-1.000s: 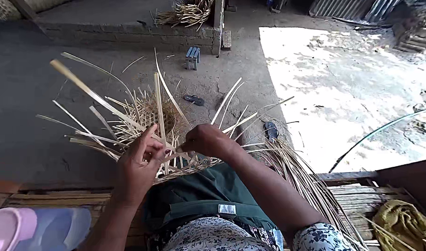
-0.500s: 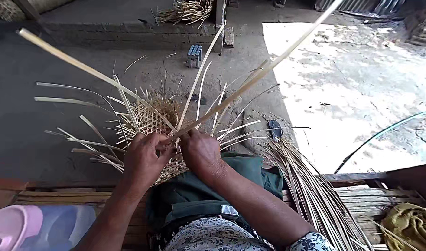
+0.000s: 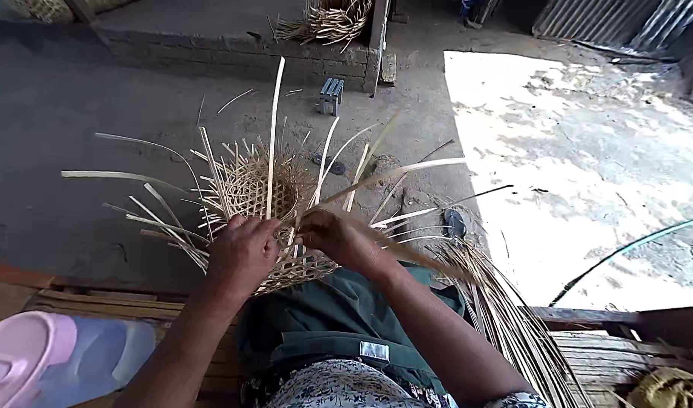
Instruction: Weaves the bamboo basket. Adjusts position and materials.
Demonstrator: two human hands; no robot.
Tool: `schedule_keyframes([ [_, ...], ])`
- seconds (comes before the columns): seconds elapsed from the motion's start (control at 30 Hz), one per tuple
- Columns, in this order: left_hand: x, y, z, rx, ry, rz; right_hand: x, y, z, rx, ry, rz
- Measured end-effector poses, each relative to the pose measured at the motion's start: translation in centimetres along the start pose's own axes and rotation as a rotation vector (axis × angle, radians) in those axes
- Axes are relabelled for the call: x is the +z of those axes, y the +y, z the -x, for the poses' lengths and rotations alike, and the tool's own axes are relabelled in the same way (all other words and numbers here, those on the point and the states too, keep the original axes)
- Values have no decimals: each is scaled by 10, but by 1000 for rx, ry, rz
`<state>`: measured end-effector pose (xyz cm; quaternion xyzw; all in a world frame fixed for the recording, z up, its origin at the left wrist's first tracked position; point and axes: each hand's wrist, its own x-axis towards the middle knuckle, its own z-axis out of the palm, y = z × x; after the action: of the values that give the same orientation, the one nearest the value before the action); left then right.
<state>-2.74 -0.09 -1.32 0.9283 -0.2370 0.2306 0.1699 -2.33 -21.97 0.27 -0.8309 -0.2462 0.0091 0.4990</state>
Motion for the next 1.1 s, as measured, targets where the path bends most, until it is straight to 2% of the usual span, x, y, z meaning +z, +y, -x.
schedule_keyframes([
  [0.1,0,5,-1,10,17,-76,15,-23,12,38,93,498],
  [0.2,0,8,-4,24,20,-79,28,-26,26,-191,406,656],
  [0.23,-1,9,-3,19,21,-61,28,-27,26,-195,416,664],
  [0.33,-9,9,-1,-112,-68,181,24,-19,20,-20,211,595],
  [0.43,-18,-2,-7,-391,-148,663,6,-21,15,18,51,411],
  [0.5,-21,-3,-3,-478,-163,859,2,-24,14,35,-56,307],
  [0.57,-20,-2,3,-473,-133,950,1,-27,10,83,-114,253],
  [0.7,-6,-12,20,-247,-21,1042,-4,-32,6,244,-157,199],
  [0.8,1,-17,25,-95,50,963,-4,-27,5,297,-151,183],
  [0.9,-6,-4,20,-16,160,600,1,-27,7,249,-103,176],
  [1.0,-12,9,6,177,6,168,13,-9,13,36,72,-29],
  [1.1,-22,0,-10,193,-145,12,21,5,24,13,286,-80],
])
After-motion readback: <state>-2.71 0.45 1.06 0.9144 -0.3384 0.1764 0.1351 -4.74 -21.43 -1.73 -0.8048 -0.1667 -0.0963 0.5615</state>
